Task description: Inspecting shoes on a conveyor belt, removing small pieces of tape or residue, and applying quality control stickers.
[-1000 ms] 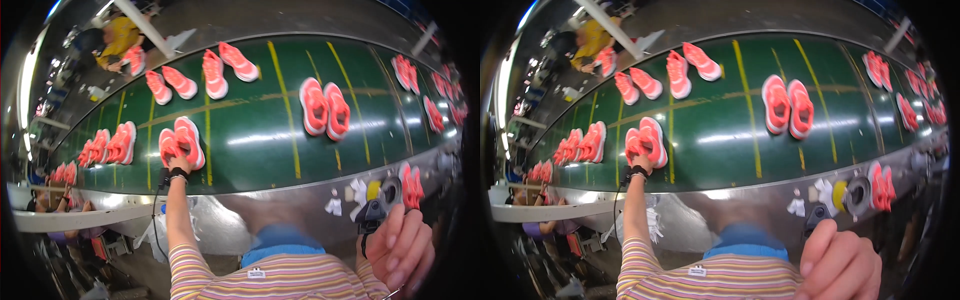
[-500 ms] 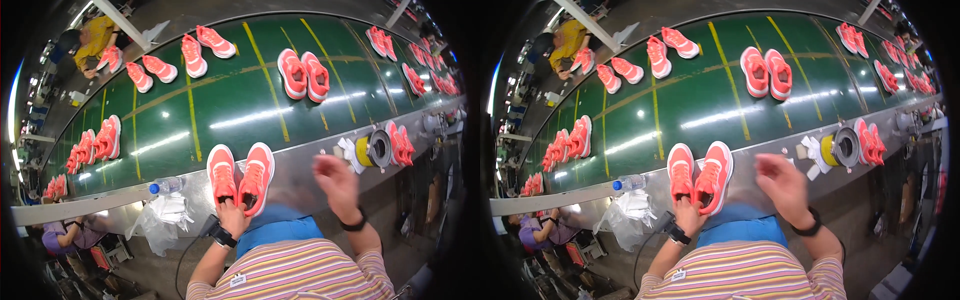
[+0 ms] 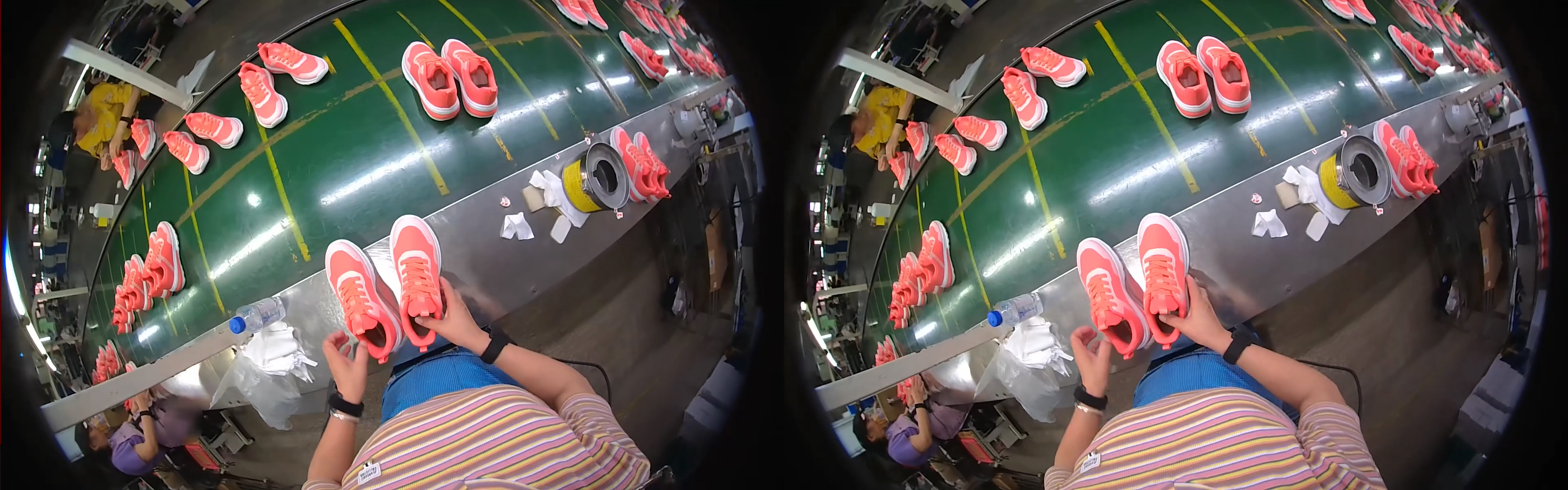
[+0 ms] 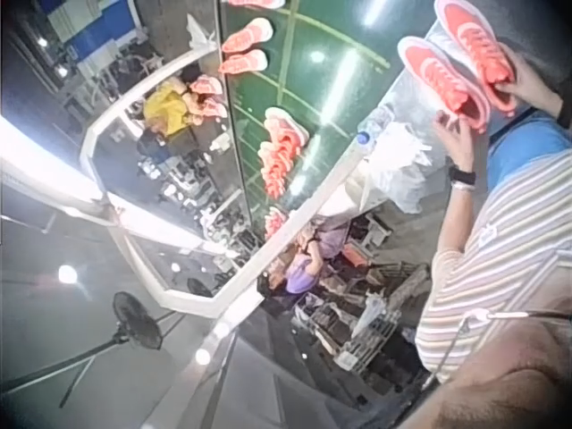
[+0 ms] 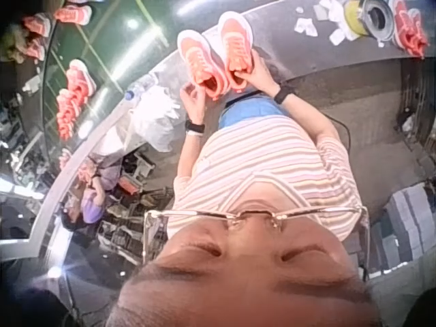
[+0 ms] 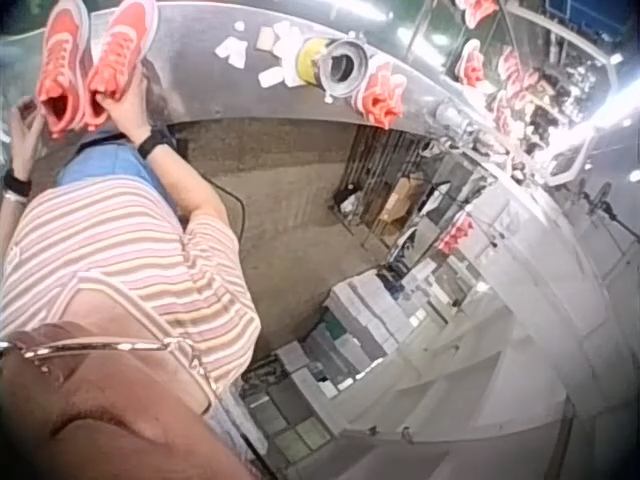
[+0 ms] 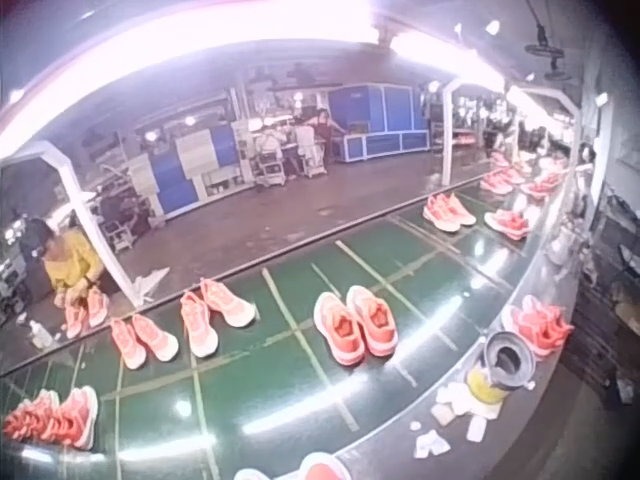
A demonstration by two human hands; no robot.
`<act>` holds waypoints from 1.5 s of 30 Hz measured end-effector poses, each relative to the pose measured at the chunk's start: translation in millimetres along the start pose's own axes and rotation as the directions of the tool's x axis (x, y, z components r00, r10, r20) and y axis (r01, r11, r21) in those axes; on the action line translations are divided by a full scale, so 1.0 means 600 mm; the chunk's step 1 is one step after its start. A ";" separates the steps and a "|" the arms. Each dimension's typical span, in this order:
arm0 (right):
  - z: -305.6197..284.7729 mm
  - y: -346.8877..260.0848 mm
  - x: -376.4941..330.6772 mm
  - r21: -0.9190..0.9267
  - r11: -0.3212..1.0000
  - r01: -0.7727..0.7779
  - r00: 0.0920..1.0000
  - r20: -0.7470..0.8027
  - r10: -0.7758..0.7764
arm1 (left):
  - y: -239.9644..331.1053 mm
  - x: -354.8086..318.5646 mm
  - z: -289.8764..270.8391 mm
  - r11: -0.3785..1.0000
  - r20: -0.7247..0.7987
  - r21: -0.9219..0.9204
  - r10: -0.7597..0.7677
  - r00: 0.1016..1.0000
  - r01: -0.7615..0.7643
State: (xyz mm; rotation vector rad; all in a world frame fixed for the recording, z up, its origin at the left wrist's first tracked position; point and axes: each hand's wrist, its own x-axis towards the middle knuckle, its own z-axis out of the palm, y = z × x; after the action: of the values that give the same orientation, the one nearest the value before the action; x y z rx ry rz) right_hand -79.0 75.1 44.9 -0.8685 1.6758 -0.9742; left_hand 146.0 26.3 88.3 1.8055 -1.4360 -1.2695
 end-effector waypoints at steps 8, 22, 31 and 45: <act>0.015 0.007 -0.001 -0.027 0.998 0.049 0.999 -0.017 -0.049 | -0.068 0.078 0.017 0.955 0.377 -0.227 -0.097 0.921 0.193; -0.241 0.018 0.066 -0.244 0.967 0.080 0.855 -0.482 -0.192 | 0.180 0.043 0.087 0.854 0.264 0.329 0.325 0.908 -0.402; -0.247 -0.001 0.118 -0.150 0.975 0.161 0.865 -0.454 -0.213 | 0.161 0.095 0.173 0.887 0.442 0.420 -0.014 0.897 -0.193; -0.068 -0.038 0.218 0.097 0.972 0.212 0.967 -0.165 -0.194 | 0.167 0.095 0.174 0.824 0.428 0.498 0.038 0.903 -0.271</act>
State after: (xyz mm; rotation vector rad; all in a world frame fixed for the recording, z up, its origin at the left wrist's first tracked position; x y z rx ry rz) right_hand -150.9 -41.4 23.4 -0.9213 1.6649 -1.2941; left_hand 7.4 -42.1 105.2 1.7596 -2.3347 -1.2742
